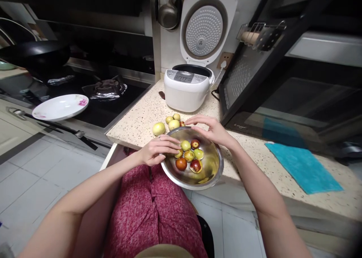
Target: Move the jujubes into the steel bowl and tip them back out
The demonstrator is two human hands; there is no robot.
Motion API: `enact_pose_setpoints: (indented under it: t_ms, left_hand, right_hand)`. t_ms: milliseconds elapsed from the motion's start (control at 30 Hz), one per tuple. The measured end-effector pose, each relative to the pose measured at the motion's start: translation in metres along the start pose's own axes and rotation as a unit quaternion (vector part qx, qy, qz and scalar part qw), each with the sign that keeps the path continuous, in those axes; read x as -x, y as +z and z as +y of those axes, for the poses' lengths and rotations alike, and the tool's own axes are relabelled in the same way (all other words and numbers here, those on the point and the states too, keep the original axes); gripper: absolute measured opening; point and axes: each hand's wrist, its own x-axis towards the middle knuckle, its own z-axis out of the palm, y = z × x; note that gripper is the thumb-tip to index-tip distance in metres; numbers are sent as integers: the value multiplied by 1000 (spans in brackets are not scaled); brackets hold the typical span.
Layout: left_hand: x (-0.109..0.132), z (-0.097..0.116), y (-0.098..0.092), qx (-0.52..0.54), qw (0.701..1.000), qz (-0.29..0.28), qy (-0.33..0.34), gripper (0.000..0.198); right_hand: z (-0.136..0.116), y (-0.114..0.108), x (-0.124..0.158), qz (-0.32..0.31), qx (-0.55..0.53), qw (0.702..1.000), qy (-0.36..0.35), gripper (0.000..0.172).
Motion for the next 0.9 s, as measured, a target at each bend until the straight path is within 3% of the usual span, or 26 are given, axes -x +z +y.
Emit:
enact_pose_setpoints:
  t_ms: [100, 333, 667, 900]
  left_hand:
    - [0, 0, 0, 0, 1000, -4, 0, 53]
    - [1, -1, 0, 10, 1000, 0, 7, 53]
    - [0, 0, -1, 5, 1000, -3, 6, 52]
    - [1, 0, -2, 2, 1000, -11, 1, 53]
  right_hand:
    - [23, -1, 1, 44, 67, 997, 10, 30]
    - [64, -2, 6, 3, 156, 988, 14, 46]
    - [66, 11, 6, -97, 208, 973, 35, 46]
    - [72, -1, 9, -33, 242, 969, 28, 32]
